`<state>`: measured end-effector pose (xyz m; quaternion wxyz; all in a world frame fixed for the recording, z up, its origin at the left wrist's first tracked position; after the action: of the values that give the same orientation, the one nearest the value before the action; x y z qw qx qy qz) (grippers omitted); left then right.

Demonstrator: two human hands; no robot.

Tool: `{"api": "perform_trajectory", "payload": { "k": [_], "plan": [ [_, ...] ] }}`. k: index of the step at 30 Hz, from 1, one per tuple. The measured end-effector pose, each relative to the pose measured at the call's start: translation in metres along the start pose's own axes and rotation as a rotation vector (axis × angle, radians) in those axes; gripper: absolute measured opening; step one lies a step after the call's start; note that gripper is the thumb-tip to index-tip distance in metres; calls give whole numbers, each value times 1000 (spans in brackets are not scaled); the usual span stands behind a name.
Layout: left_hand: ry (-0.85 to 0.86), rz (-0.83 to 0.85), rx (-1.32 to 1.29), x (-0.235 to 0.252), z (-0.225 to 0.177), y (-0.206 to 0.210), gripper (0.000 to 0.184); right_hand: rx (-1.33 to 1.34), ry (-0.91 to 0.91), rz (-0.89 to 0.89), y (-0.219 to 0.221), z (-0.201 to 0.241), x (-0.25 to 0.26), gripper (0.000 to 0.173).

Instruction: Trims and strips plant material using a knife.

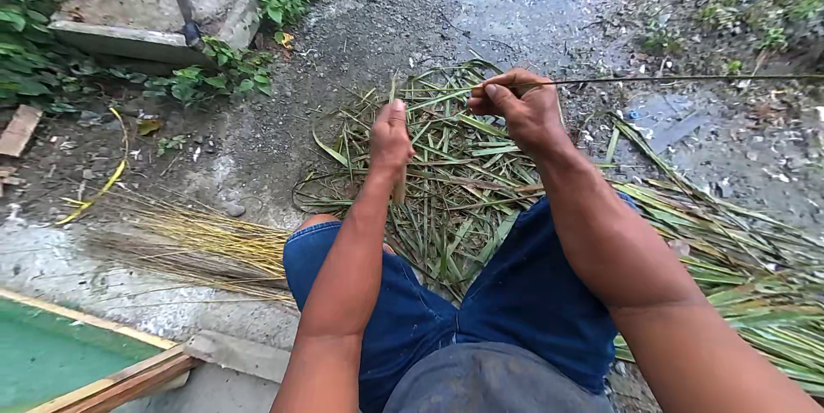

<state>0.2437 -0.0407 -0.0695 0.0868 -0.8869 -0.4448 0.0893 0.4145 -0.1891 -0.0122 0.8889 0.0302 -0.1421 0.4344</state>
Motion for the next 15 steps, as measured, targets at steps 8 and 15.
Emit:
{"api": "perform_trajectory", "payload": {
  "k": [8, 15],
  "plan": [
    [160, 142, 255, -14, -8, 23, 49, -240, -215, 154, 18, 10, -3, 17],
    [164, 124, 277, -13, -7, 20, 50, -280, -358, 160, 19, 19, -8, 16]
  ]
}}
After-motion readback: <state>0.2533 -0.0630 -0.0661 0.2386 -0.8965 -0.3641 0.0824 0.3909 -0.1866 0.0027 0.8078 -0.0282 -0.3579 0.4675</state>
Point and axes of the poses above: each hand's wrist, its own x-axis towards the middle knuckle, its own y-axis out of the palm, z = x × y, the point moved 7 cm from there along x, towards the middle knuckle, and after that the axes turned 3 degrees about -x, right-handed, at the moved point
